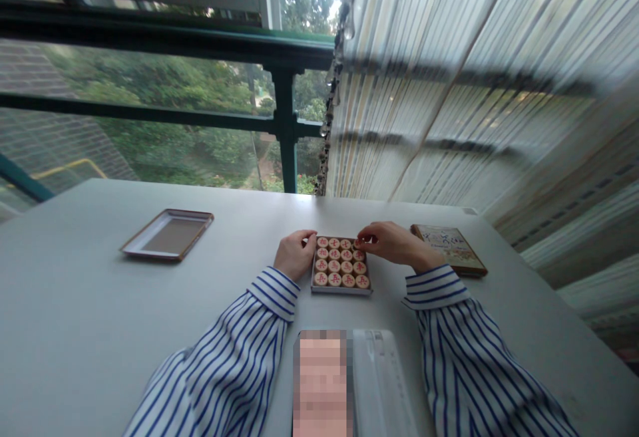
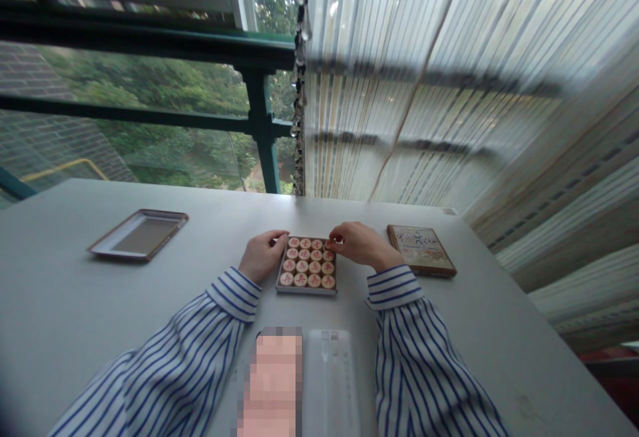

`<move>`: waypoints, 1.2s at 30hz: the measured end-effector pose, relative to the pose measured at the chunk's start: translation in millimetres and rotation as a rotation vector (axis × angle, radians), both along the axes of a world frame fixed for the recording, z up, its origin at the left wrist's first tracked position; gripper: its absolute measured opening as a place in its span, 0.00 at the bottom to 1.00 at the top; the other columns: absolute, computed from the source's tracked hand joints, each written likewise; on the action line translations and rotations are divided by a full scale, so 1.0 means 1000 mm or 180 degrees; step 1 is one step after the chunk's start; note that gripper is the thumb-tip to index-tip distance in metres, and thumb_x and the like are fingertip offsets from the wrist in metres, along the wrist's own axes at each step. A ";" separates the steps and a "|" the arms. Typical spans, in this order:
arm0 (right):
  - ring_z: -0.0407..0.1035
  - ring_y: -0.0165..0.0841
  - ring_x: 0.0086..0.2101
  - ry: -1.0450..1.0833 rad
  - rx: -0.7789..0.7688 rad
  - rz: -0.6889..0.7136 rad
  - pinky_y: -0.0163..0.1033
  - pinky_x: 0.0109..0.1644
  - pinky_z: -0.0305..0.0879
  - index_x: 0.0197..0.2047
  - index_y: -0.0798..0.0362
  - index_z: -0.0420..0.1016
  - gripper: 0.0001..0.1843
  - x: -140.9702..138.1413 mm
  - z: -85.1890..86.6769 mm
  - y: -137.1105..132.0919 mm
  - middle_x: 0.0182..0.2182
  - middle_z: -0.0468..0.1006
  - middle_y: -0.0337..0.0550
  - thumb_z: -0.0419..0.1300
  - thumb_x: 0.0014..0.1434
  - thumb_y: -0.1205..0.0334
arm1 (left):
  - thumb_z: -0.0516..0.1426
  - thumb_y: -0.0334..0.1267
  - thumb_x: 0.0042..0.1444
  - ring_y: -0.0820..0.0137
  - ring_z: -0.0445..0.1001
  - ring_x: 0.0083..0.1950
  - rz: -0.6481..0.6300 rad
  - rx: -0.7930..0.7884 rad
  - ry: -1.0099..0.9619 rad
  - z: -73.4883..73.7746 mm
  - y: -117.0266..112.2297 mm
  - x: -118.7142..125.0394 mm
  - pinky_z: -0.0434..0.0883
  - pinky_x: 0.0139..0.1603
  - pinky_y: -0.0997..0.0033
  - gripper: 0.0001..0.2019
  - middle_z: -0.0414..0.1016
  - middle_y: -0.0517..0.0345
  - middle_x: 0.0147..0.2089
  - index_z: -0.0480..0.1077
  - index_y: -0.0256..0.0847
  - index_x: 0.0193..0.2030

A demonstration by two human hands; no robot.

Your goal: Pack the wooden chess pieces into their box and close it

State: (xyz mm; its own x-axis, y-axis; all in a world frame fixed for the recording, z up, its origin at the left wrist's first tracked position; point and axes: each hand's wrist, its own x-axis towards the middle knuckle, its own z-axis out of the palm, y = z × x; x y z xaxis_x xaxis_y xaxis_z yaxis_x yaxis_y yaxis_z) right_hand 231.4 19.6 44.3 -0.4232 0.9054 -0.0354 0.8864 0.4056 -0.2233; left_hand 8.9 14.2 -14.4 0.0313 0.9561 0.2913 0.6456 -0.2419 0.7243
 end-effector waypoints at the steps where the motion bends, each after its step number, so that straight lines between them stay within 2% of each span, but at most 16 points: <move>1: 0.68 0.31 0.31 0.0003 -0.0004 0.0001 0.33 0.33 0.59 0.38 0.50 0.76 0.15 0.000 0.000 0.000 0.32 0.76 0.43 0.53 0.54 0.52 | 0.50 0.41 0.54 0.72 0.73 0.32 -0.0004 0.0004 0.0003 0.000 0.000 0.000 0.69 0.40 0.73 0.14 0.77 0.55 0.35 0.74 0.38 0.39; 27: 0.68 0.32 0.31 0.0219 -0.0097 0.0120 0.33 0.34 0.60 0.38 0.51 0.76 0.15 0.002 -0.002 0.000 0.32 0.77 0.43 0.53 0.54 0.53 | 0.50 0.41 0.53 0.72 0.73 0.32 -0.0021 -0.0043 0.0000 0.002 -0.001 0.000 0.69 0.39 0.74 0.14 0.77 0.55 0.35 0.74 0.39 0.40; 36: 0.68 0.32 0.32 0.0202 -0.0130 0.0093 0.34 0.36 0.61 0.38 0.50 0.76 0.13 0.001 -0.002 0.001 0.32 0.77 0.43 0.54 0.53 0.56 | 0.50 0.41 0.54 0.72 0.73 0.32 -0.0028 -0.0029 -0.0005 0.001 -0.001 0.000 0.69 0.39 0.74 0.14 0.77 0.56 0.35 0.74 0.39 0.40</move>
State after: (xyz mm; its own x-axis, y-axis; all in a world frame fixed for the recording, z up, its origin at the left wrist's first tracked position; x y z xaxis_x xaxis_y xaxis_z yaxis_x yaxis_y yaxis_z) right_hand 232.3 20.8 42.2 -0.4520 0.8909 -0.0444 0.8578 0.4205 -0.2957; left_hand 9.2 13.0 -13.3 0.0392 0.9584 0.2827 0.6423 -0.2409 0.7276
